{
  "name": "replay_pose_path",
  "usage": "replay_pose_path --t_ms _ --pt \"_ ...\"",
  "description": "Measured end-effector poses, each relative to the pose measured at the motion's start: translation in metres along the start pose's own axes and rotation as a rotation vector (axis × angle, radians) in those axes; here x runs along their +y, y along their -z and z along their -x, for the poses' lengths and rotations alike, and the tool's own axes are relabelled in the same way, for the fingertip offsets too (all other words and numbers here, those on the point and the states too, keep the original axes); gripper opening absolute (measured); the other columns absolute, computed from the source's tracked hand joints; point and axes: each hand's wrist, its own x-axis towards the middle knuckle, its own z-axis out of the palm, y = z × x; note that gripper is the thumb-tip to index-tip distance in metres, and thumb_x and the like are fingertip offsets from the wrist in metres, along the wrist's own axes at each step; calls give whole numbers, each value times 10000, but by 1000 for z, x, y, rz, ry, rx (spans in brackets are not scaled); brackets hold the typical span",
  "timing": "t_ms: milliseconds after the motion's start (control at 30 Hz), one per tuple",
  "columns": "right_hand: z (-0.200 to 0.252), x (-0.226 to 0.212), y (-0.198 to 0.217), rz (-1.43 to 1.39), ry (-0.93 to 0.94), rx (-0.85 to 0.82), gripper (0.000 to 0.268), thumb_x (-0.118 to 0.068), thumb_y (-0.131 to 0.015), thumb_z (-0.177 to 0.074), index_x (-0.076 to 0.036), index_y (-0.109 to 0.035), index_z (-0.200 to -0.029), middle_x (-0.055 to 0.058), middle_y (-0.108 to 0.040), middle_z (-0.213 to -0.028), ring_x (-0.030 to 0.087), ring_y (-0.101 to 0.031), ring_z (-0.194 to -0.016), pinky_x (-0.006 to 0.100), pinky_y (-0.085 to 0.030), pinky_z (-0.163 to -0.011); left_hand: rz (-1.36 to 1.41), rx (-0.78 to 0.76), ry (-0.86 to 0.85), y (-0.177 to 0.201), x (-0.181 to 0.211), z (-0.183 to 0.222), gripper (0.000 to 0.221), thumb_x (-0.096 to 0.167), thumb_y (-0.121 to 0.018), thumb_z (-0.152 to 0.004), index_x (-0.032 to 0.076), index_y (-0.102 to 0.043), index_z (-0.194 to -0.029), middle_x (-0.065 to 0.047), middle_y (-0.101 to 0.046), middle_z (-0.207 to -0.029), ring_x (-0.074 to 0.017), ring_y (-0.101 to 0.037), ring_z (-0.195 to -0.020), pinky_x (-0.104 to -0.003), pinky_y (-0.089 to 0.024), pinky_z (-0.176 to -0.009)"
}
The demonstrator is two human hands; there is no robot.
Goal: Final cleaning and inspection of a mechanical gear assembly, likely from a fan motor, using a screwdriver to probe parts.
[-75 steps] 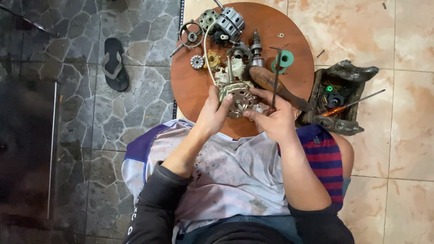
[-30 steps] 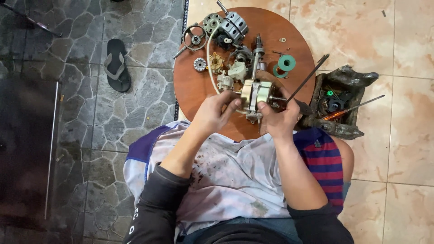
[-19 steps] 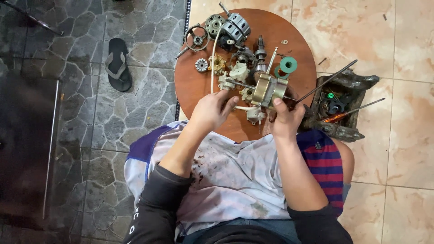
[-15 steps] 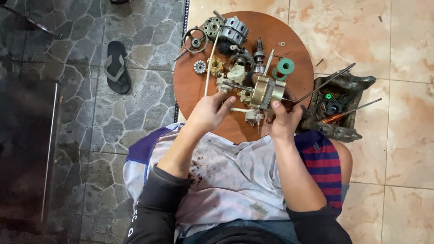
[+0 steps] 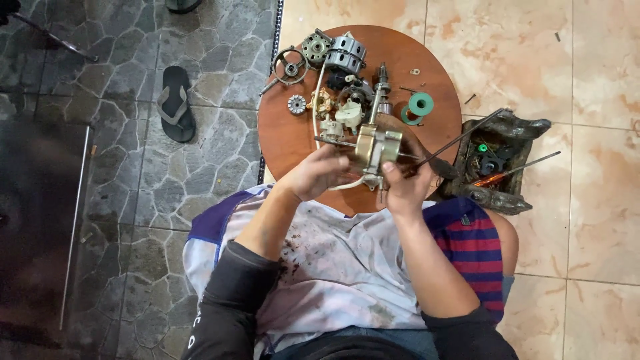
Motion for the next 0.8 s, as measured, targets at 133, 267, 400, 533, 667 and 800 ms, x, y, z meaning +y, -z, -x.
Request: replay_pose_path --t_ms 133,267,400,533,667,800 --pt "14 38 17 135 140 -29 753 -319 -983 -730 -21 -641 -1331 170 -659 -1189 233 -639 -1143 464 -510 -1050 100 -37 73 -19 13 -1 647 681 -582 -944 124 -606 -1272 -38 -714 -1110 -197 -690 -969 -434 -545 -993" --pt "23 43 20 398 388 -148 829 -354 -1077 -528 20 -739 -1186 214 -707 -1118 381 -717 -953 456 -583 -818 212 141 152 -21 4 3 879 697 -634 -885 -2 -548 -1412 -211 -613 -1364 -327 -634 -1197 -498 -500 -1033" --pt "20 42 14 386 473 -216 742 -287 -1083 -551 28 -743 -1130 214 -730 -1172 366 -733 -960 413 -588 -757 348 172 68 23 -9 -22 850 658 -705 -869 -7 -579 -1383 -253 -607 -1361 -391 -595 -1262 -557 -519 -1024" --pt "22 39 25 287 385 -289 581 -237 -963 -763 15 -696 -1213 236 -682 -1317 262 -704 -739 295 -516 -488 409 221 47 12 -8 -19 775 583 -755 -852 11 -602 -1352 -252 -639 -1314 -397 -618 -1226 -570 -523 -1005" --pt "14 21 37 144 31 -189 562 -87 -895 -817 -4 -616 -1297 161 -683 -1248 195 -711 -961 187 -553 -596 509 374 -74 -8 12 -1 487 351 -802 -815 3 -703 -1141 -209 -746 -1077 -362 -729 -979 -489 -607 -834" --pt "-8 -3 63 352 -173 -285 568 -53 -819 -899 -1 -568 -1406 131 -723 -1056 104 -602 -733 229 -468 -641 484 339 -170 -13 28 6 452 306 -792 -812 -15 -697 -1115 -215 -753 -1033 -355 -751 -926 -498 -622 -811"
